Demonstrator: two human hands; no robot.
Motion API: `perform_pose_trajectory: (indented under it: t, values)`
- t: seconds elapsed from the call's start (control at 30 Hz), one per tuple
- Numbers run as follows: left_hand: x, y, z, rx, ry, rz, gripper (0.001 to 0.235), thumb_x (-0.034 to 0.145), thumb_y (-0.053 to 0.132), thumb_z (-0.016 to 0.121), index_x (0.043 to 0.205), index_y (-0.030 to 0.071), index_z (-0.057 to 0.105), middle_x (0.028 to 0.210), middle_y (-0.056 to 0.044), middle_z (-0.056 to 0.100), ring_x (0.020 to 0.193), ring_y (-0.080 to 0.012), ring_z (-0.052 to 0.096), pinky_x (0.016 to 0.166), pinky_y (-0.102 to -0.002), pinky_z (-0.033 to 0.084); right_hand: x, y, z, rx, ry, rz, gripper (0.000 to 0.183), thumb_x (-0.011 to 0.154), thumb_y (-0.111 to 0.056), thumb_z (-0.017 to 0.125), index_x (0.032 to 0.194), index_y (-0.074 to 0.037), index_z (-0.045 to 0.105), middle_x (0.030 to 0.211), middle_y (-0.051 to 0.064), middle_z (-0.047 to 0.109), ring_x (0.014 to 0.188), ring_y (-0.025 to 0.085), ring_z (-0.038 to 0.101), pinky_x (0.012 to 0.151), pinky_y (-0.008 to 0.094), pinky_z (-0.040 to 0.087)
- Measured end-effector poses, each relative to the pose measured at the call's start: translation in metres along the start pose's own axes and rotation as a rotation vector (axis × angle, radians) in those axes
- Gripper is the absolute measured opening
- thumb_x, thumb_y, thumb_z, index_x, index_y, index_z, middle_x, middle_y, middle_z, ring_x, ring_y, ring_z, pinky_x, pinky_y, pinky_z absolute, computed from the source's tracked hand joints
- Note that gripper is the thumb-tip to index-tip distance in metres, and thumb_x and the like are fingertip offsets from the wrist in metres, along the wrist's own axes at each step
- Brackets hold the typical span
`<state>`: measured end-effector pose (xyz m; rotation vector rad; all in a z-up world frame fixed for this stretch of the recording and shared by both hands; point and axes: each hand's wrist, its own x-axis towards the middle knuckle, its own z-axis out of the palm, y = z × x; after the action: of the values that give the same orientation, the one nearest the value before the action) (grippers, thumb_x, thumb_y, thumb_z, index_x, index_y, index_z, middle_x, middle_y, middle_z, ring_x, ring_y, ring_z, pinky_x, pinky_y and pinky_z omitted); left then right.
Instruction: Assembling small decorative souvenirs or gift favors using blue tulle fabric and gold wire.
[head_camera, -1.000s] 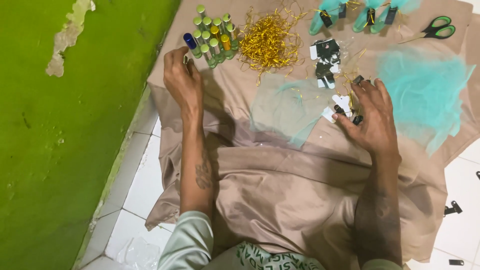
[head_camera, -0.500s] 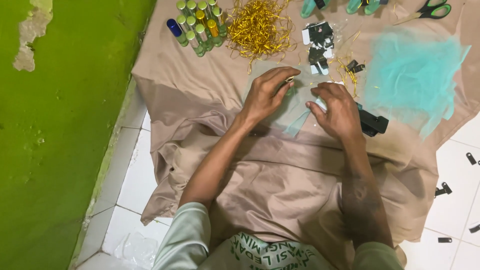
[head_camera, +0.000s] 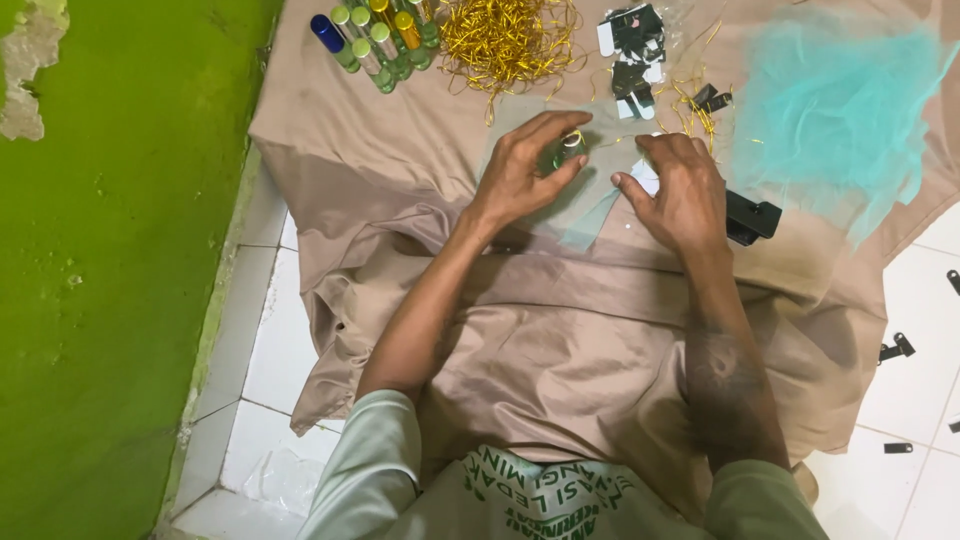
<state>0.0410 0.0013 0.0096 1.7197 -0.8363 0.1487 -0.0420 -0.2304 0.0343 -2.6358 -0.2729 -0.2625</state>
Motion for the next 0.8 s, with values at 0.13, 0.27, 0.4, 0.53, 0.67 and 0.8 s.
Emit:
perform_pose_trajectory:
  t: [0.13, 0.27, 0.4, 0.53, 0.67, 0.8]
  values:
    - [0.005, 0.02, -0.018, -0.027, 0.044, -0.042, 0.047, 0.095, 0.008, 0.076, 0.139, 0.007, 0.06, 0.13, -0.024, 0.066, 0.116, -0.0443, 0.067, 0.102, -0.056, 0.056, -0.002, 0.001, 0.008, -0.092, 0.051, 0.049, 0.046, 0.097, -0.029, 0.083, 0.13, 0.001, 0.072, 0.098, 0.019, 0.069, 0.096, 0.036, 0.065, 0.085, 0.045, 0.048]
    - [-0.004, 0.01, -0.04, 0.451, 0.126, -0.408, 0.042, 0.097, 0.032, 0.071, 0.121, -0.002, 0.065, 0.109, -0.028, 0.071, 0.097, -0.0466, 0.073, 0.083, -0.059, 0.06, 0.001, -0.017, 0.006, -0.138, -0.014, 0.161, 0.051, 0.104, -0.041, 0.077, 0.131, 0.002, 0.071, 0.083, 0.014, 0.068, 0.085, 0.029, 0.06, 0.082, 0.042, 0.042]
    - [-0.025, -0.026, -0.04, 0.712, -0.027, -0.75, 0.064, 0.082, 0.047, 0.084, 0.11, -0.007, 0.065, 0.101, -0.03, 0.068, 0.095, -0.0518, 0.071, 0.078, -0.063, 0.058, -0.001, -0.004, 0.031, -0.114, -0.044, 0.127, 0.039, 0.097, -0.021, 0.077, 0.131, -0.002, 0.071, 0.08, 0.009, 0.069, 0.084, 0.029, 0.062, 0.08, 0.042, 0.042]
    - [-0.021, -0.043, -0.036, 0.646, -0.092, -0.808, 0.025, 0.082, 0.03, 0.08, 0.083, 0.005, 0.076, 0.086, -0.018, 0.068, 0.085, -0.0464, 0.073, 0.073, -0.058, 0.059, -0.002, 0.008, 0.036, 0.149, 0.11, 0.153, 0.031, 0.094, -0.001, 0.069, 0.126, -0.002, 0.072, 0.085, 0.014, 0.072, 0.084, 0.032, 0.069, 0.08, 0.043, 0.046]
    - [-0.015, -0.037, -0.035, 0.384, 0.06, -0.811, 0.02, 0.08, 0.03, 0.08, 0.08, 0.012, 0.071, 0.072, -0.009, 0.071, 0.076, -0.0387, 0.075, 0.067, -0.05, 0.058, 0.001, -0.007, 0.024, 0.446, 0.228, 0.151, 0.026, 0.097, 0.008, 0.058, 0.113, 0.0, 0.076, 0.09, 0.018, 0.066, 0.077, 0.025, 0.066, 0.07, 0.034, 0.051]
    - [-0.007, -0.022, -0.025, -0.007, 0.185, -0.608, 0.014, 0.08, 0.019, 0.078, 0.086, 0.01, 0.069, 0.076, -0.01, 0.073, 0.061, -0.0217, 0.073, 0.058, -0.034, 0.055, 0.007, -0.018, 0.027, 0.584, 0.276, 0.107, 0.027, 0.097, 0.013, 0.059, 0.114, 0.002, 0.077, 0.1, 0.018, 0.066, 0.08, 0.022, 0.064, 0.071, 0.031, 0.05]
